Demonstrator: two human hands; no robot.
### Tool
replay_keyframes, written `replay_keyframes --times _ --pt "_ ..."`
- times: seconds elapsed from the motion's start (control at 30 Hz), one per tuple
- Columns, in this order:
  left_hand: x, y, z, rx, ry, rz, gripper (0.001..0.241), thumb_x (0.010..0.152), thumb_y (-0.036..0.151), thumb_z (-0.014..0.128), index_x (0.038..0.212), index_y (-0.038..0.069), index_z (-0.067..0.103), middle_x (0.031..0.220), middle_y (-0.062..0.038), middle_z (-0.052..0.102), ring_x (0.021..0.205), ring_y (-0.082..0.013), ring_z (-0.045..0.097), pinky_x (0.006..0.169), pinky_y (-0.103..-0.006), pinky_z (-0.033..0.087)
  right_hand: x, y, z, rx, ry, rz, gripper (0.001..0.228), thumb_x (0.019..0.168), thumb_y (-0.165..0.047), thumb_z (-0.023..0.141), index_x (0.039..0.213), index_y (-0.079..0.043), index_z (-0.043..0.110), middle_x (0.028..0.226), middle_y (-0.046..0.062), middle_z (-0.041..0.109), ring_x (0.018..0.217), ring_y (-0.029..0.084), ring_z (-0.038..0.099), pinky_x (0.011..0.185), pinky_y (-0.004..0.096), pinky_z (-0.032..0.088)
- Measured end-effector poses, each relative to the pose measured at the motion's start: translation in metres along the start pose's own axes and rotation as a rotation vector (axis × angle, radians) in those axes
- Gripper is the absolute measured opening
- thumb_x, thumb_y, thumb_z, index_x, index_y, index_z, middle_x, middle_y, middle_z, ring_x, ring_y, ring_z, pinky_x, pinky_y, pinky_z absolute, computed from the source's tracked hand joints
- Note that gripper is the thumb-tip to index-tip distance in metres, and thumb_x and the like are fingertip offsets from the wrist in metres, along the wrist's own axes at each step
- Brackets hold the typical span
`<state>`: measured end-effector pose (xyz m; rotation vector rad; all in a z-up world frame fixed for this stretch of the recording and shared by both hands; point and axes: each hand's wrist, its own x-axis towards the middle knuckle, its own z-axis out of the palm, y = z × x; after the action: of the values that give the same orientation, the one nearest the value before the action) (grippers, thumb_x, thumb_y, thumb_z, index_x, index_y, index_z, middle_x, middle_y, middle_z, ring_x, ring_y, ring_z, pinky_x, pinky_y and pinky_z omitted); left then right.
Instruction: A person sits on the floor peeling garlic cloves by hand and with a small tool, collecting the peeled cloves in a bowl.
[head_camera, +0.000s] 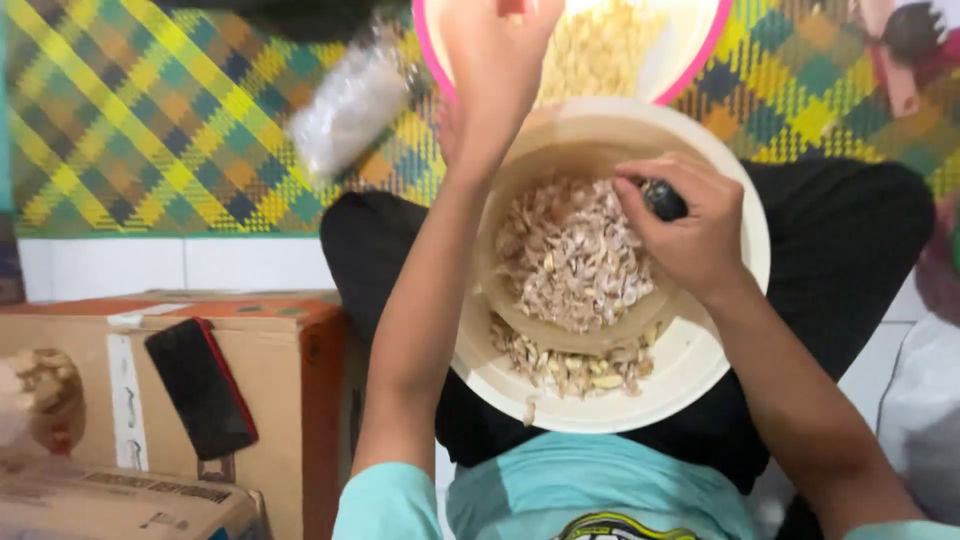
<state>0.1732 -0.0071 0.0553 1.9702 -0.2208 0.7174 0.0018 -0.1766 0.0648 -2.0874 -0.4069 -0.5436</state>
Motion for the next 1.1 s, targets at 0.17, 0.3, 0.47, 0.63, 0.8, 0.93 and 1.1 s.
replay_keyframes --times 0.17,0.3,0.47,0.63,0.8,0.93,1.1 --pt "-0.009 -0.062 0.033 0.011 -0.273 -0.115 0.017 0.081 0.016 0.073 0.076 0.001 0.066 0.067 -0.017 0.064 0.071 -0.0387 0.066 0.073 -0.0448 0.045 0.003 0.004 0.007 -0.084 0.140 0.067 0.014 0.091 -0.008 0.083 0.097 0.001 0.074 0.087 0.020 0.074 0.087 0.040 0.074 0.080 0.046 0.056" --pt "-0.010 -0.029 0.012 -0.016 -0.197 -0.146 0.012 0.085 0.019 0.073 0.090 0.009 0.079 0.072 -0.012 0.072 0.078 -0.0337 0.073 0.077 -0.0421 0.054 0.007 -0.016 0.008 -0.080 0.115 0.082 0.005 0.090 -0.010 0.082 0.094 -0.010 0.079 0.087 0.008 0.079 0.084 0.031 0.077 0.078 0.040 0.058" --pt "-0.028 0.001 -0.022 -0.145 -0.192 -0.361 0.038 0.096 0.038 0.071 0.071 0.010 0.072 0.059 -0.004 0.068 0.059 -0.0204 0.067 0.070 -0.0339 0.053 -0.013 0.023 0.020 -0.190 -0.031 0.088 0.012 0.084 -0.019 0.083 0.094 -0.013 0.079 0.104 0.009 0.074 0.102 0.035 0.073 0.086 0.046 0.058" --pt "-0.066 -0.001 -0.040 -0.285 -0.086 -0.113 0.010 0.099 0.022 0.071 0.098 0.015 0.077 0.082 -0.001 0.078 0.060 -0.0146 0.074 0.064 -0.0264 0.058 -0.022 0.005 0.014 -0.233 -0.193 0.054 0.024 0.079 -0.010 0.081 0.102 -0.005 0.079 0.099 0.021 0.076 0.098 0.047 0.070 0.088 0.055 0.056" --pt "-0.114 0.057 -0.105 -0.344 -0.181 -0.126 0.012 0.088 0.018 0.084 0.097 0.011 0.080 0.076 -0.006 0.078 0.071 -0.0207 0.077 0.066 -0.0261 0.059 -0.041 -0.046 0.011 -0.307 -0.293 0.262 0.021 0.086 -0.020 0.077 0.104 -0.010 0.080 0.093 0.020 0.079 0.094 0.044 0.073 0.084 0.053 0.057" --pt "-0.154 0.070 -0.138 -0.325 -0.278 -0.075 0.013 0.095 0.028 0.078 0.097 0.015 0.081 0.077 -0.002 0.078 0.074 -0.0178 0.078 0.073 -0.0278 0.059 -0.075 -0.055 0.019 -0.493 -0.089 0.087 0.029 0.084 -0.034 0.084 0.078 -0.008 0.071 0.066 0.017 0.068 0.072 0.044 0.069 0.067 0.051 0.053" --pt "-0.163 0.044 -0.125 -0.317 -0.288 -0.073 0.017 0.103 0.016 0.067 0.100 0.005 0.080 0.080 -0.012 0.078 0.077 -0.0290 0.078 0.075 -0.0356 0.060 -0.091 -0.014 0.026 -0.497 0.132 0.191 0.051 0.089 -0.046 0.080 0.057 -0.013 0.057 0.049 0.008 0.058 0.054 0.034 0.065 0.056 0.039 0.051"
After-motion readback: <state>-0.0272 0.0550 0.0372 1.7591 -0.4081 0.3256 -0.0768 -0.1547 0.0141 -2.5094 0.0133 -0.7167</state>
